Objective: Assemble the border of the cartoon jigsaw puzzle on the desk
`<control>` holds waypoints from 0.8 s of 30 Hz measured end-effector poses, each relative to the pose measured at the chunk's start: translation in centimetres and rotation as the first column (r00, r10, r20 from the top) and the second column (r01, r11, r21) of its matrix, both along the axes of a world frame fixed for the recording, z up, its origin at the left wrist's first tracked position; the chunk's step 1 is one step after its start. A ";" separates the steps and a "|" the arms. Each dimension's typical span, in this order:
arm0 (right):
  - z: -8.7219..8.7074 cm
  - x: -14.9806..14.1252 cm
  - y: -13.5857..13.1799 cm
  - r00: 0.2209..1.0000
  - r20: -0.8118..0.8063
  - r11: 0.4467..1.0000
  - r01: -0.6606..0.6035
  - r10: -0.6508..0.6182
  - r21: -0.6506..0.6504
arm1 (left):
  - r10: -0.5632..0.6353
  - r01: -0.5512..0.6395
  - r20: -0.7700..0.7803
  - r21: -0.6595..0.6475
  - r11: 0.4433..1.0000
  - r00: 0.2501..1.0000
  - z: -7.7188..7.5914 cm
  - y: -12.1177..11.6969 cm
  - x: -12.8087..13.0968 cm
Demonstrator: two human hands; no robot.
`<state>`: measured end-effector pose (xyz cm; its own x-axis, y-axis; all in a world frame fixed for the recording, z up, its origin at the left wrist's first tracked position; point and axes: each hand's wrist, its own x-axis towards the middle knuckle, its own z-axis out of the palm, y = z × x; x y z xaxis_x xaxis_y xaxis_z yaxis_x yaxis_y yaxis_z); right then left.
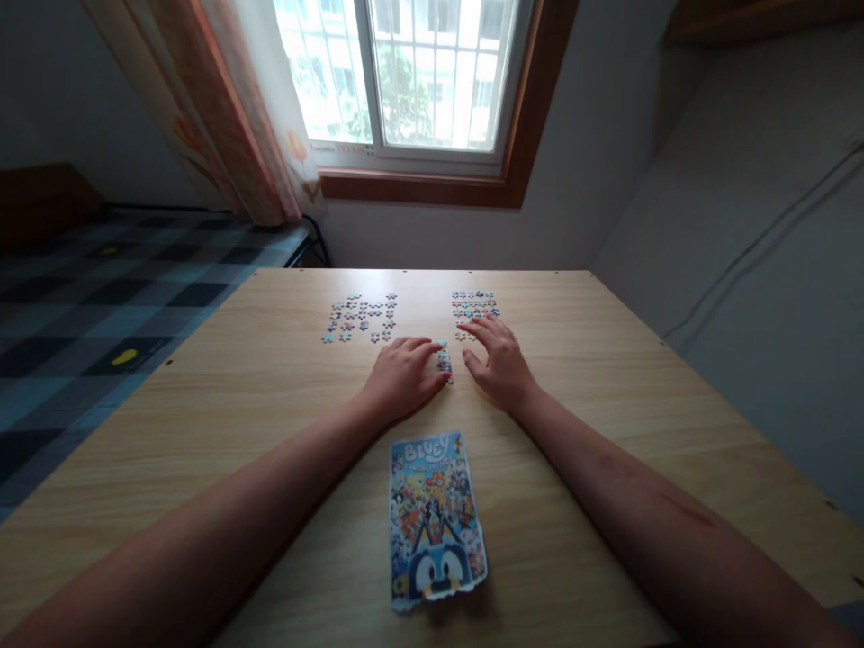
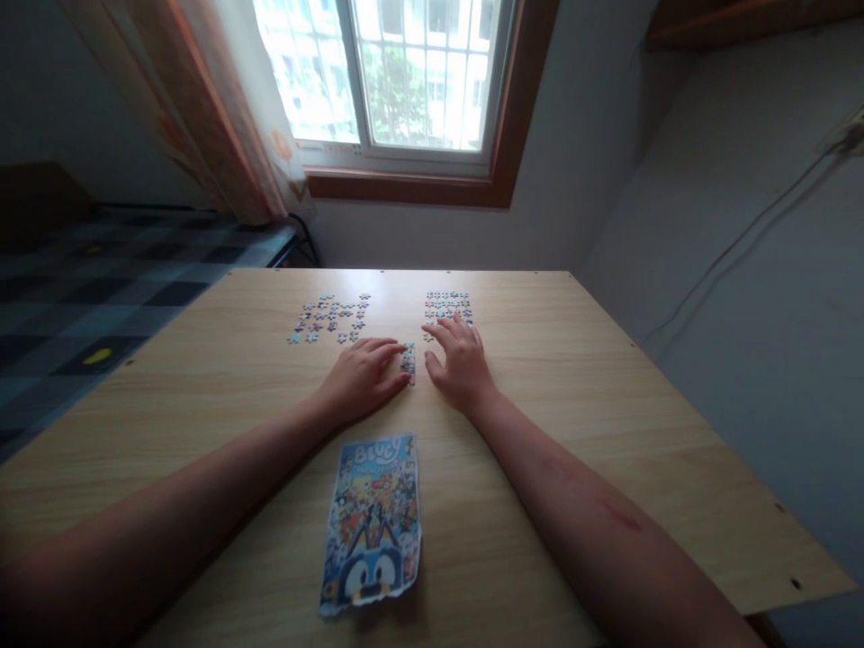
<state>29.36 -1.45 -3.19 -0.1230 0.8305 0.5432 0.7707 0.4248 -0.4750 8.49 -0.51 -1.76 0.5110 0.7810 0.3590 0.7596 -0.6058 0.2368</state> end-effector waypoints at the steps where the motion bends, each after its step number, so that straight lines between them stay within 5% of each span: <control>1: 0.0 0.0 0.0 1.000 -0.003 1.000 0.012 -0.012 0.001 | -0.005 0.005 -0.015 -0.008 1.000 1.000 0.0 0.0 0.1; 24: 0.0 0.1 0.3 0.999 -0.012 0.999 0.034 -0.033 0.015 | 0.000 -0.005 -0.149 -0.031 1.000 0.989 -0.1 0.1 0.7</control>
<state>29.42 -1.11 -3.18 -0.0890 0.8255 0.5573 0.7793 0.4062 -0.4773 9.16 -0.39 -1.88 0.5550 0.7919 0.2547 0.7892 -0.5980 0.1395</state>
